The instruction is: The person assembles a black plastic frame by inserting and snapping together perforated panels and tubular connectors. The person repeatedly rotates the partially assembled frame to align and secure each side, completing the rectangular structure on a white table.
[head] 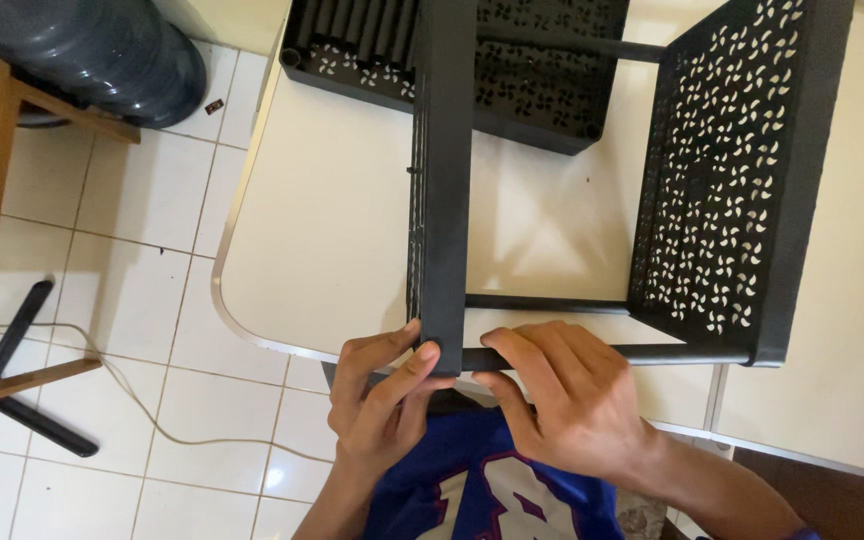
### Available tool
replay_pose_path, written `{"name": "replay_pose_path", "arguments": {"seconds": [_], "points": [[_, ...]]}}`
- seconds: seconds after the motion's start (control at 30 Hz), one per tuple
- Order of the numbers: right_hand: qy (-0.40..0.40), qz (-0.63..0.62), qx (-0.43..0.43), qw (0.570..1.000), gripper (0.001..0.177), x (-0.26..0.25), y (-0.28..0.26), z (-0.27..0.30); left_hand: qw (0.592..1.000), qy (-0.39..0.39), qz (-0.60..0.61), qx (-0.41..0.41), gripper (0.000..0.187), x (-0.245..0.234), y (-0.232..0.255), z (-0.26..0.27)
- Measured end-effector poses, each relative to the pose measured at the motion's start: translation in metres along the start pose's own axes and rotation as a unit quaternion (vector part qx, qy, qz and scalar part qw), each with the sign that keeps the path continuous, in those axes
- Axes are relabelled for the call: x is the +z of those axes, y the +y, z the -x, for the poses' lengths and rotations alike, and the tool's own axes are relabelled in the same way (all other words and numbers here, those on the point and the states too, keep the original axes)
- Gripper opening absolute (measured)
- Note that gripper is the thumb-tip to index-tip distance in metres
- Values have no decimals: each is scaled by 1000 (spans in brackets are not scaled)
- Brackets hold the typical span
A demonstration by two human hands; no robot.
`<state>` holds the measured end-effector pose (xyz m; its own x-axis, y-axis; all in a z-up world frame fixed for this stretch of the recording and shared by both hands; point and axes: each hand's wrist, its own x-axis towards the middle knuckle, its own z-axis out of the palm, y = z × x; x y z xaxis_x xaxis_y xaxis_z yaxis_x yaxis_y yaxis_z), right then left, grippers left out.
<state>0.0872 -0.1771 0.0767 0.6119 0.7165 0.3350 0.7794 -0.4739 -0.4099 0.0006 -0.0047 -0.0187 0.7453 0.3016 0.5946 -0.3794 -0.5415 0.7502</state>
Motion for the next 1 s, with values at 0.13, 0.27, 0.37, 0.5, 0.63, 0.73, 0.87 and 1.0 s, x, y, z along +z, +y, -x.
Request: {"name": "replay_pose_path", "arguments": {"seconds": [0.13,0.27,0.37,0.5,0.63,0.73,0.87,1.0], "points": [[74,146,-63,984,27,9,-3,6,1000,1,3,-5,53,1,0,1],[49,138,-72,987,27,16,5,6,1000,9,3,-6,51,3,0,2],[32,124,-91,988,27,15,11,2,1000,16,4,-6,50,5,0,2],[16,82,-67,994,24,11,8,-1,1000,17,5,-9,50,5,1,3],[-17,44,-25,999,18,5,3,-4,1000,17,8,-6,50,5,1,3],[-24,18,-11,999,16,3,1,-6,1000,15,9,-4,50,5,0,4],[-29,20,-2,999,18,2,0,-6,1000,21,3,6,51,7,-2,3],[3,-7,-8,1000,30,2,-1,-1,1000,25,4,3,51,7,-2,3]]}}
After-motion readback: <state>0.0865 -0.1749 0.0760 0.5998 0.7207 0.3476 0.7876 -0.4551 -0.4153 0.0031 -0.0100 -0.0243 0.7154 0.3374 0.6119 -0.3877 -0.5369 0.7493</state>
